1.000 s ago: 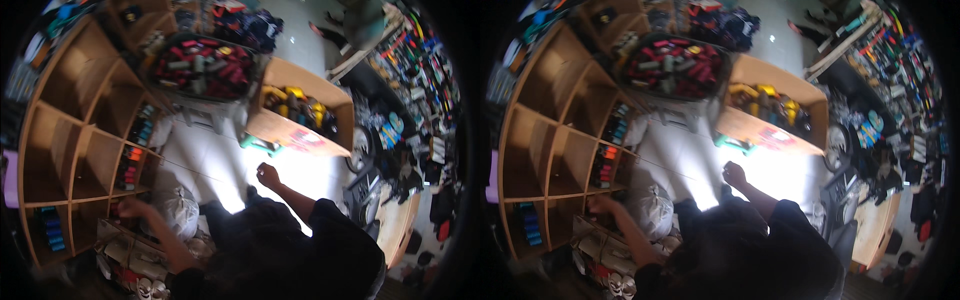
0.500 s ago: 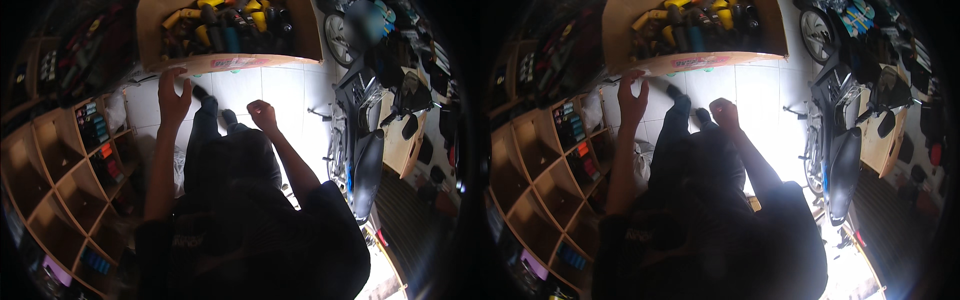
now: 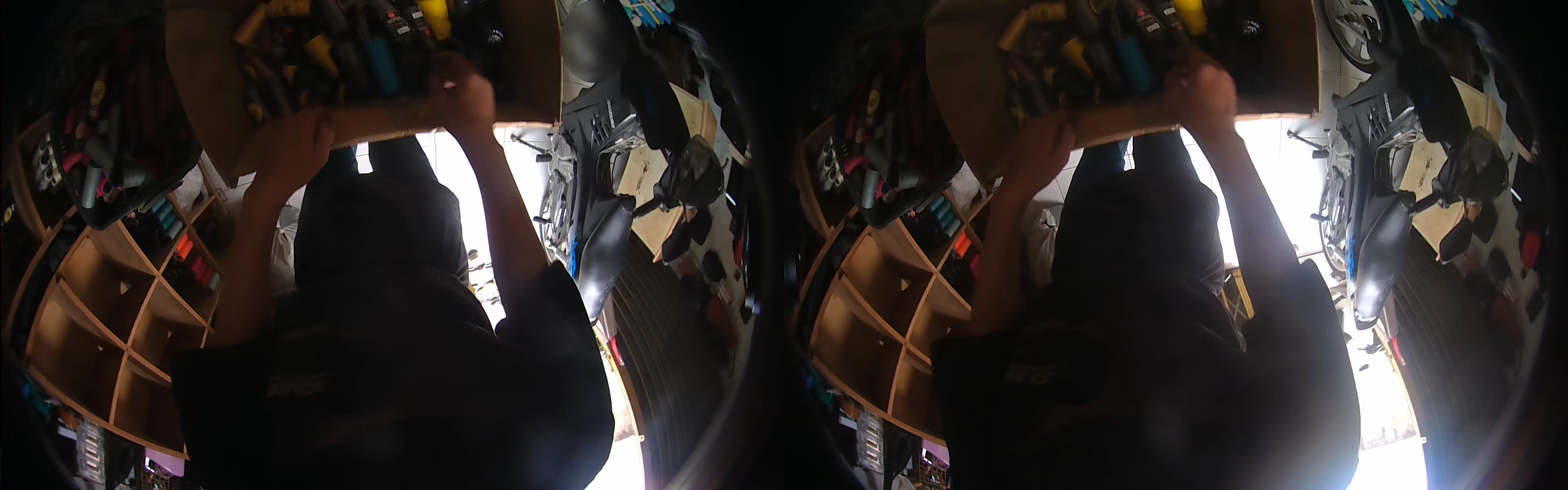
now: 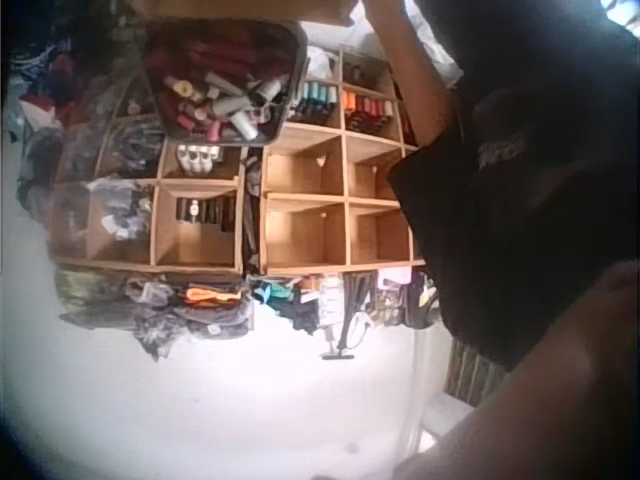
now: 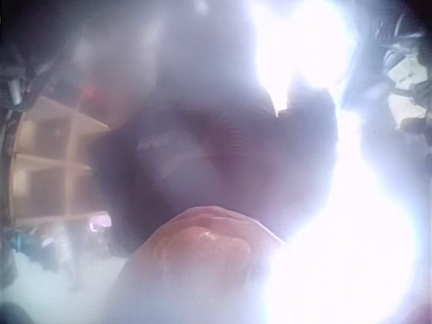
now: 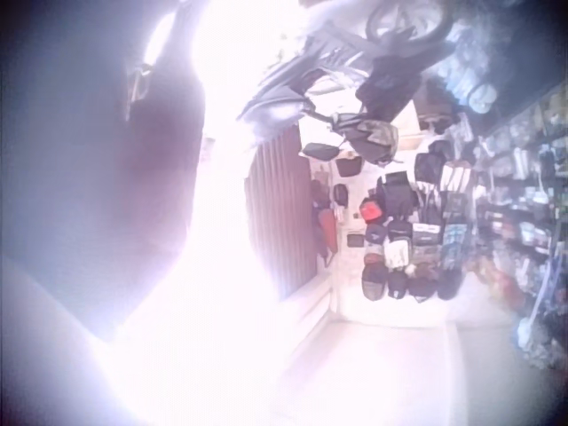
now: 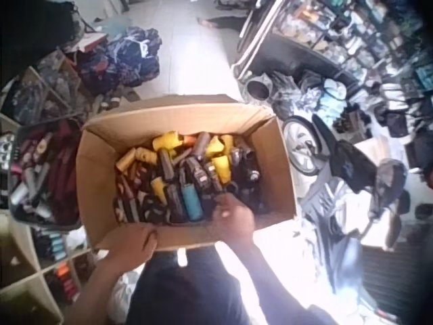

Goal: The person repeatedly picks spools of thread from a cardboard box and places them onto a wooden shelf, arranging them by color. The person handles spools in small groups and individually, moving them from the box to the shelf throughout the clip.

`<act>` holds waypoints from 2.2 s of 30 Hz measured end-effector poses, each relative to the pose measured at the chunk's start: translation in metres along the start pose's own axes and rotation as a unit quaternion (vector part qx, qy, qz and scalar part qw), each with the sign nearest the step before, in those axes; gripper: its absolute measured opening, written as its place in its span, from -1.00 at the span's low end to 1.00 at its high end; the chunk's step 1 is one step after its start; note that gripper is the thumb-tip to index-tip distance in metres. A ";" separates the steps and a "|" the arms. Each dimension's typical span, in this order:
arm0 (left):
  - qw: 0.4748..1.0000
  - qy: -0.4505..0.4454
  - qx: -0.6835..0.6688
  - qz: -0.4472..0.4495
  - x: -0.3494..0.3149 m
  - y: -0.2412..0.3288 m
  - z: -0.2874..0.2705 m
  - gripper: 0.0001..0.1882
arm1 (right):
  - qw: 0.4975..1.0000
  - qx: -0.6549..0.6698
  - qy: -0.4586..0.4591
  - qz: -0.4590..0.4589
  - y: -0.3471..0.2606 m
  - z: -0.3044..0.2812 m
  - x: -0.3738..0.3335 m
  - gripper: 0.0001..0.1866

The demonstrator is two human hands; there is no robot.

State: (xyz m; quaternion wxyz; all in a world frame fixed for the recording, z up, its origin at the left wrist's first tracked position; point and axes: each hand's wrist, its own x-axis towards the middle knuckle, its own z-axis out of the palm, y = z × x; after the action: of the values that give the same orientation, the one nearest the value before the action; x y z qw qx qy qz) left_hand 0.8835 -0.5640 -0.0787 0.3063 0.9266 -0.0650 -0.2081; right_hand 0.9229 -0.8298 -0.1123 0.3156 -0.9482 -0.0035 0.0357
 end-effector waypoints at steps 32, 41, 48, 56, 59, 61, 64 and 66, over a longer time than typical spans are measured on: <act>0.879 -0.006 -0.346 -0.327 0.045 0.010 0.015 -0.34 | 0.780 -0.307 -0.397 -0.373 0.056 0.079 0.055 -0.66; 0.905 0.007 -0.301 -0.300 0.044 0.004 0.021 -0.39 | 0.714 -0.429 -0.484 -0.268 0.091 0.073 0.075 -0.58; 0.942 -0.020 -0.277 -0.187 0.030 0.004 0.025 -0.38 | 0.769 -0.358 -0.519 -0.108 0.106 0.061 0.095 -0.67; 0.861 -0.156 -0.437 -0.208 0.032 0.003 0.013 -0.39 | 0.813 -0.258 -0.446 -0.273 0.109 0.097 0.054 -0.75; 0.863 -0.131 -0.442 -0.207 0.029 -0.005 0.022 -0.38 | 0.788 -0.264 -0.449 -0.328 0.109 0.118 0.051 -0.75; 0.880 -0.098 -0.409 -0.220 0.028 -0.010 0.028 -0.35 | 0.767 -0.285 -0.458 -0.347 0.112 0.129 0.054 -0.75; 0.900 -0.068 -0.354 -0.245 0.029 -0.006 0.022 -0.27 | 0.734 -0.323 -0.469 -0.370 0.102 0.139 0.054 -0.77; 0.884 0.007 -0.379 -0.273 0.027 0.001 0.024 -0.22 | 0.722 -0.362 -0.466 -0.361 0.098 0.142 0.056 -0.79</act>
State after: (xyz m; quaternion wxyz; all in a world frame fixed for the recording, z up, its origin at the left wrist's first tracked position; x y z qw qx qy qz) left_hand 0.8977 -0.5848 -0.1048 0.5659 0.7222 0.2769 -0.2855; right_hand 0.9676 -0.8216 -0.2877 -0.1047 -0.7806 -0.5052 0.3527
